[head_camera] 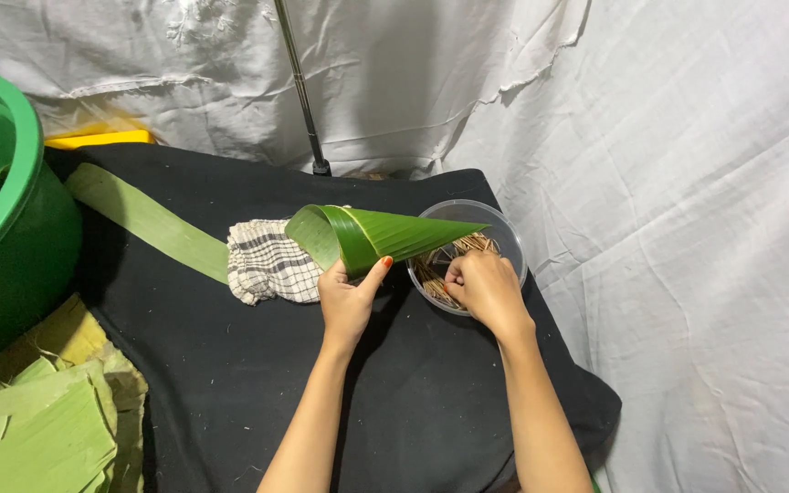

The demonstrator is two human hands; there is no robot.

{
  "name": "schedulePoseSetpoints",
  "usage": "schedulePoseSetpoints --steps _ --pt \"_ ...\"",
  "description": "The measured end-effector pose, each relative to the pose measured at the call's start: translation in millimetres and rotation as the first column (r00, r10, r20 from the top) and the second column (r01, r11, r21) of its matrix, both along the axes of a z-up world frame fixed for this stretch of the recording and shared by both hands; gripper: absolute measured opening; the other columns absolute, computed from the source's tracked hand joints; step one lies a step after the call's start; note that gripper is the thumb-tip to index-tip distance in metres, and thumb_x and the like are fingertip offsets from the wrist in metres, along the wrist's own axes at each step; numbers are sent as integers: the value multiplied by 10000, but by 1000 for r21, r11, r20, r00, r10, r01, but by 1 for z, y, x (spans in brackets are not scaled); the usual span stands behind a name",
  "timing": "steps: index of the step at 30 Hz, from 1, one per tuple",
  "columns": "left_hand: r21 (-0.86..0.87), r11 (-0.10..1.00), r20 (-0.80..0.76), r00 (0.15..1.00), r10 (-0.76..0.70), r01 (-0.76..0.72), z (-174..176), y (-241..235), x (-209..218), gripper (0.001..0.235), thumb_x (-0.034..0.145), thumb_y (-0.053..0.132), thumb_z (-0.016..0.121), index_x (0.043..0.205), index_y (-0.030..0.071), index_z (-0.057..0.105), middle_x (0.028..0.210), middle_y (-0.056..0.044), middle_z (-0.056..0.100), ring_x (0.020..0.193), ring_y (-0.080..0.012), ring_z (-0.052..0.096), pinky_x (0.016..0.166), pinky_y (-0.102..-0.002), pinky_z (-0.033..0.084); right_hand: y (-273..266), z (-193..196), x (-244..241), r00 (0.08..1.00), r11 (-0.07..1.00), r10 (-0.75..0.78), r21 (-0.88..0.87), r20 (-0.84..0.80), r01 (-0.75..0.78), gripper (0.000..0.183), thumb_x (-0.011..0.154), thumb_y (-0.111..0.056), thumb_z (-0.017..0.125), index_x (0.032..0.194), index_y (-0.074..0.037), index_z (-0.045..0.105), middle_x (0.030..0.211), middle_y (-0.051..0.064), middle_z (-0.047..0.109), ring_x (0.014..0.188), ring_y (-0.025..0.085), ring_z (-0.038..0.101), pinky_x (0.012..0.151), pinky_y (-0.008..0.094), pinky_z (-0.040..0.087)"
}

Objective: Wiping banana leaves with a cloth and rolling them into cones secured with small wooden sticks.

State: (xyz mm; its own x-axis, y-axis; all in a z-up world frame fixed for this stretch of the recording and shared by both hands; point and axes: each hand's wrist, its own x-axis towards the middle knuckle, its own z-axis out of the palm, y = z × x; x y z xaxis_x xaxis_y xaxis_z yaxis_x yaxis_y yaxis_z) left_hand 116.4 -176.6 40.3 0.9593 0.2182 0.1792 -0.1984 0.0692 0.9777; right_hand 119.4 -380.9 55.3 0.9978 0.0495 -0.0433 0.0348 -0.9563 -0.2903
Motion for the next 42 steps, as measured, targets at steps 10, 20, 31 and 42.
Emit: schedulePoseSetpoints --steps 10,20,31,42 --pt "-2 1000 -18 1000 -2 2 0 0 0 149 793 154 895 855 56 801 721 -57 786 671 -50 615 665 -286 562 -1 17 -6 989 982 -124 137 -77 134 132 858 -180 693 913 -108 790 831 104 776 906 382 713 785 478 547" --pt "7 1000 -9 1000 4 -4 6 0 -2 155 792 162 894 832 50 794 682 -57 768 662 -63 604 653 -287 553 -1 29 -8 987 929 -146 334 -62 158 173 839 -107 705 978 -108 807 875 110 800 854 335 738 782 439 560" --pt "0 1000 -3 1000 2 -2 2 0 -1 142 794 146 891 833 50 793 669 -60 762 654 -69 618 659 -285 554 0 36 -11 990 883 -128 447 -64 144 318 780 -12 710 1089 -52 773 872 102 803 778 232 747 740 359 584" --pt "17 1000 11 1000 1 -1 3 0 -2 147 790 135 889 879 52 806 754 -81 796 718 -57 628 690 -294 563 9 35 -13 992 906 -52 413 -112 94 270 781 6 700 999 -113 806 859 86 808 791 247 775 765 354 594"
